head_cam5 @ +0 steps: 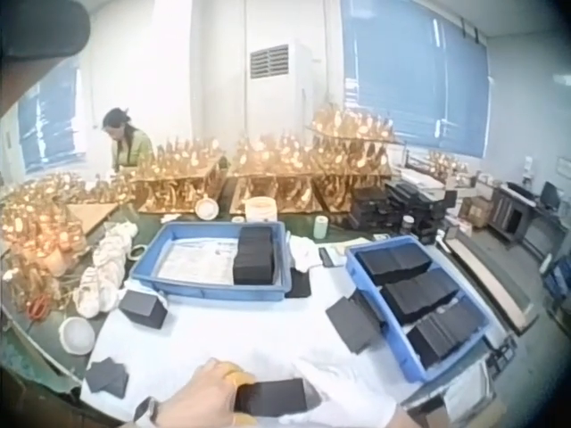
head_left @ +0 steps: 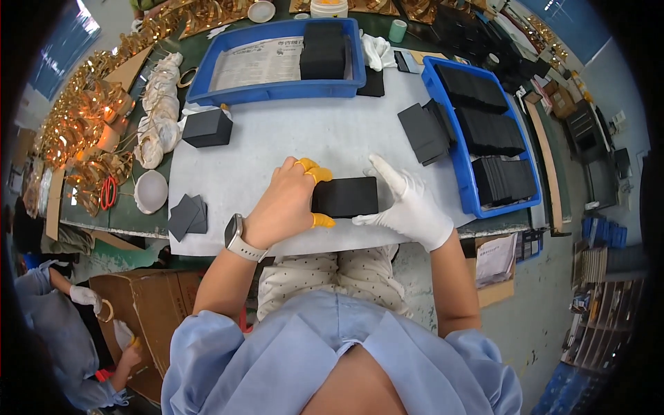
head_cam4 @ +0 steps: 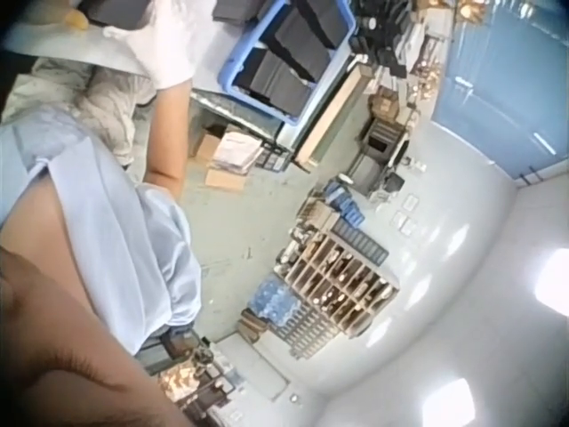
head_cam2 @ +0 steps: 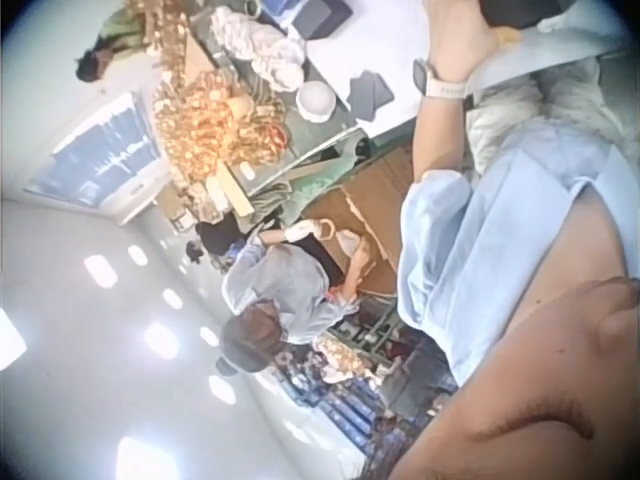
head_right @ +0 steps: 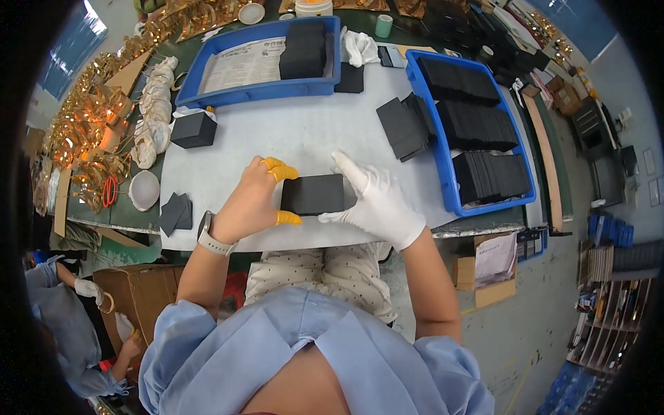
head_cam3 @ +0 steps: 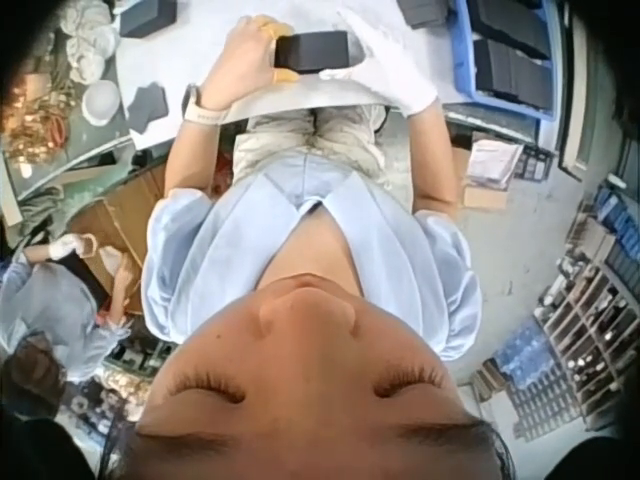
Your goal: The person wipes black rectangular plates with a cleaning cloth, then inspects them.
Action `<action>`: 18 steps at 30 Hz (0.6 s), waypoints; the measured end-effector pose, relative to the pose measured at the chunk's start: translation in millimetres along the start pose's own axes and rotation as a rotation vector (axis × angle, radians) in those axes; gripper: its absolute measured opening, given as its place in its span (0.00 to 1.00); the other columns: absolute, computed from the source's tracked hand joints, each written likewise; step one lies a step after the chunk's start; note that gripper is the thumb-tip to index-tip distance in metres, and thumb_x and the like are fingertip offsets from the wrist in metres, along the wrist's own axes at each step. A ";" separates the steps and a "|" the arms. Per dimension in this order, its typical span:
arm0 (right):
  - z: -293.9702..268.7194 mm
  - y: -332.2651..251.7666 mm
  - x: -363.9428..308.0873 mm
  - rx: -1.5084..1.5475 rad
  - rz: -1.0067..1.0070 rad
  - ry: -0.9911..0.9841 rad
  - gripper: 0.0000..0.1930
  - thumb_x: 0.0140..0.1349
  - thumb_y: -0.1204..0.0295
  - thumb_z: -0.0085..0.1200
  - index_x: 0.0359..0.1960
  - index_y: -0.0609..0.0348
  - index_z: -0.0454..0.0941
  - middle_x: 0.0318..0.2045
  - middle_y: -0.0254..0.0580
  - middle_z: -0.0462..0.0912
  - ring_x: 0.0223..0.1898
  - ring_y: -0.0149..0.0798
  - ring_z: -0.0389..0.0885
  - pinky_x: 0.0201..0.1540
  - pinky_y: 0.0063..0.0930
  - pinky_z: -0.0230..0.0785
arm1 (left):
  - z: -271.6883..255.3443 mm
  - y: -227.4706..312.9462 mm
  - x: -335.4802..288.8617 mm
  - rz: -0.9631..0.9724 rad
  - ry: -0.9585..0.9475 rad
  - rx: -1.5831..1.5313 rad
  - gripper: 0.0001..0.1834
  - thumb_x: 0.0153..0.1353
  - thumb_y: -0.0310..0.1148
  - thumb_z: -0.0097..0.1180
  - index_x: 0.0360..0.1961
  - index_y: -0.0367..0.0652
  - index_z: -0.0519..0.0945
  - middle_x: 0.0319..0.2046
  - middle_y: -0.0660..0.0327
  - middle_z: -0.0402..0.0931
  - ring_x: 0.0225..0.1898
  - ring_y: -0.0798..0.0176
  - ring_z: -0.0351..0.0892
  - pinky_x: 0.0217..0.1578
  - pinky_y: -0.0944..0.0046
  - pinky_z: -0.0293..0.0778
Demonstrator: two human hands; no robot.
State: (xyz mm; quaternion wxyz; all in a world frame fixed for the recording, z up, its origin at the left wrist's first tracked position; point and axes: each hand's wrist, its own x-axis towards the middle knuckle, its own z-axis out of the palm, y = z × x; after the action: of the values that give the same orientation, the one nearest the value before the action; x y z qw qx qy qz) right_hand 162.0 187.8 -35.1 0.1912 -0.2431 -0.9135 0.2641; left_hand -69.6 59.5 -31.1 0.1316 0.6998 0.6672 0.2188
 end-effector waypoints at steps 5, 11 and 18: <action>5.7 0.4 -2.7 0.069 -0.028 0.059 0.56 0.39 0.56 0.84 0.72 0.53 0.67 0.51 0.55 0.85 0.51 0.57 0.84 0.57 0.45 0.75 | -2.4 3.0 -2.5 -0.064 -0.007 -0.026 0.36 0.37 0.38 0.83 0.50 0.38 0.82 0.46 0.52 0.81 0.50 0.46 0.74 0.55 0.52 0.69; 10.3 -4.8 -1.1 0.022 -0.083 0.098 0.51 0.45 0.52 0.79 0.70 0.59 0.67 0.49 0.48 0.86 0.47 0.55 0.84 0.51 0.43 0.77 | -10.2 12.4 -2.6 -0.166 -0.067 0.014 0.27 0.44 0.30 0.75 0.48 0.34 0.83 0.41 0.49 0.80 0.47 0.46 0.75 0.46 0.51 0.67; 15.7 -0.3 -3.2 -0.005 -0.029 0.063 0.51 0.47 0.47 0.76 0.69 0.59 0.67 0.51 0.52 0.84 0.51 0.57 0.82 0.56 0.48 0.74 | -5.1 10.9 -1.6 -0.184 -0.061 0.011 0.22 0.43 0.26 0.73 0.42 0.32 0.83 0.39 0.50 0.80 0.46 0.46 0.76 0.45 0.50 0.67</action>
State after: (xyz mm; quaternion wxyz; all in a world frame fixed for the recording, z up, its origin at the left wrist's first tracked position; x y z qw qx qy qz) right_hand 157.0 179.8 -48.0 0.2230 -0.2385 -0.9112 0.2511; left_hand -62.5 56.6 -21.7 0.1676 0.6424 0.7257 0.1806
